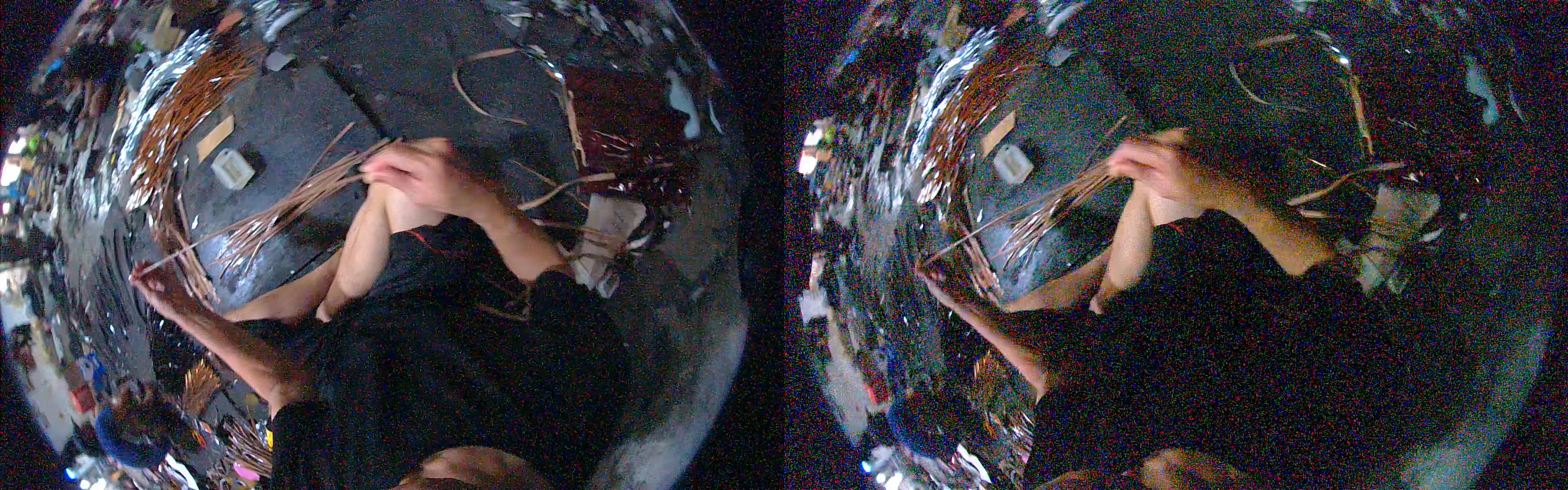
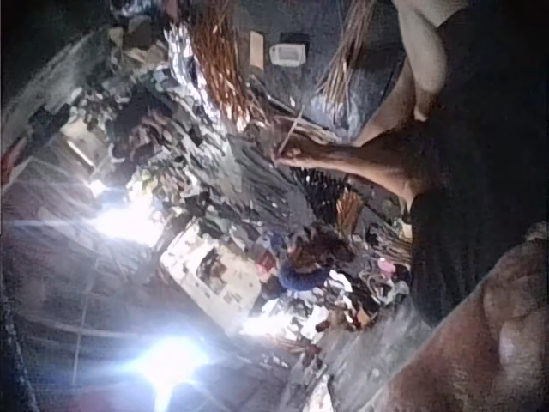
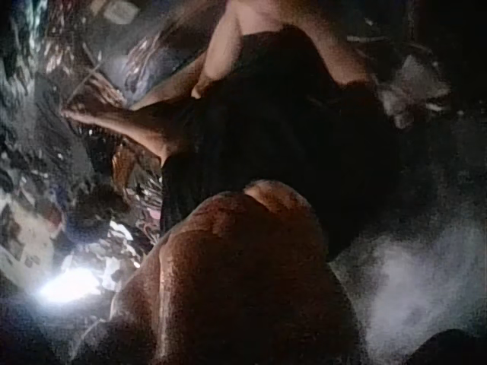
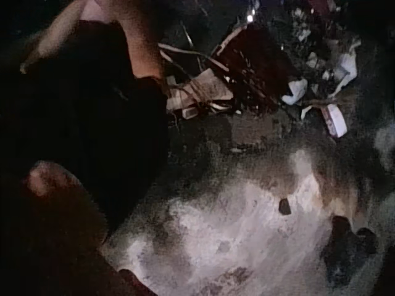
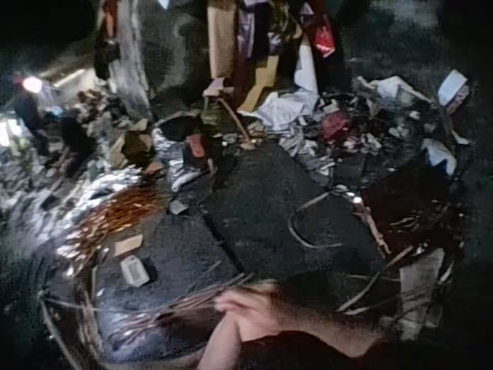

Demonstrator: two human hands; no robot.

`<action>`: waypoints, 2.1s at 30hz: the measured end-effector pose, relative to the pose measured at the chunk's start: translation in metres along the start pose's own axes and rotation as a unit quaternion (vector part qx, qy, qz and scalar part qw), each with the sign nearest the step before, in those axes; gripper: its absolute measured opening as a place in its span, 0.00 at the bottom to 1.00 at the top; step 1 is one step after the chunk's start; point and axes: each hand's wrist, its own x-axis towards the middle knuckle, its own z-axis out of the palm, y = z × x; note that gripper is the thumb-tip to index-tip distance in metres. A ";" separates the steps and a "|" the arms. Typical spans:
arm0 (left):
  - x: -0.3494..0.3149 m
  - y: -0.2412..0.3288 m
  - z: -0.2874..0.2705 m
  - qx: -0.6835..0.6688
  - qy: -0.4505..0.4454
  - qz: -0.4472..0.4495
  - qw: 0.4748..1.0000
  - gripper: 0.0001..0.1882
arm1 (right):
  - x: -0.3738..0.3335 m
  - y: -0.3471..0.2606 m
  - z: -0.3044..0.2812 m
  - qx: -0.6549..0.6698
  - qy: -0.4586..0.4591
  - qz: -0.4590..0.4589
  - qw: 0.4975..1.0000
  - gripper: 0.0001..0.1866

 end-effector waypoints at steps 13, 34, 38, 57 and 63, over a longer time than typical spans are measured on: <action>-0.104 -0.056 0.078 0.430 -0.023 -0.033 0.902 0.22 | -0.130 0.268 -0.057 -0.503 0.165 0.344 0.776 0.22; -0.189 -0.109 0.282 0.139 -0.144 -0.257 0.946 0.16 | -0.054 0.005 -0.099 -0.091 -0.161 0.363 0.913 0.06; -0.211 -0.091 0.276 0.265 -0.263 -0.186 0.909 0.17 | -0.037 -0.005 -0.054 -0.267 -0.123 0.170 0.940 0.11; -0.210 -0.038 0.286 0.201 -0.190 -0.140 0.951 0.15 | 0.051 -0.073 0.046 -0.001 -0.051 0.052 0.997 0.12; -0.211 -0.049 0.281 0.236 -0.268 -0.095 0.929 0.14 | 0.048 -0.072 0.042 0.008 -0.038 0.067 0.997 0.10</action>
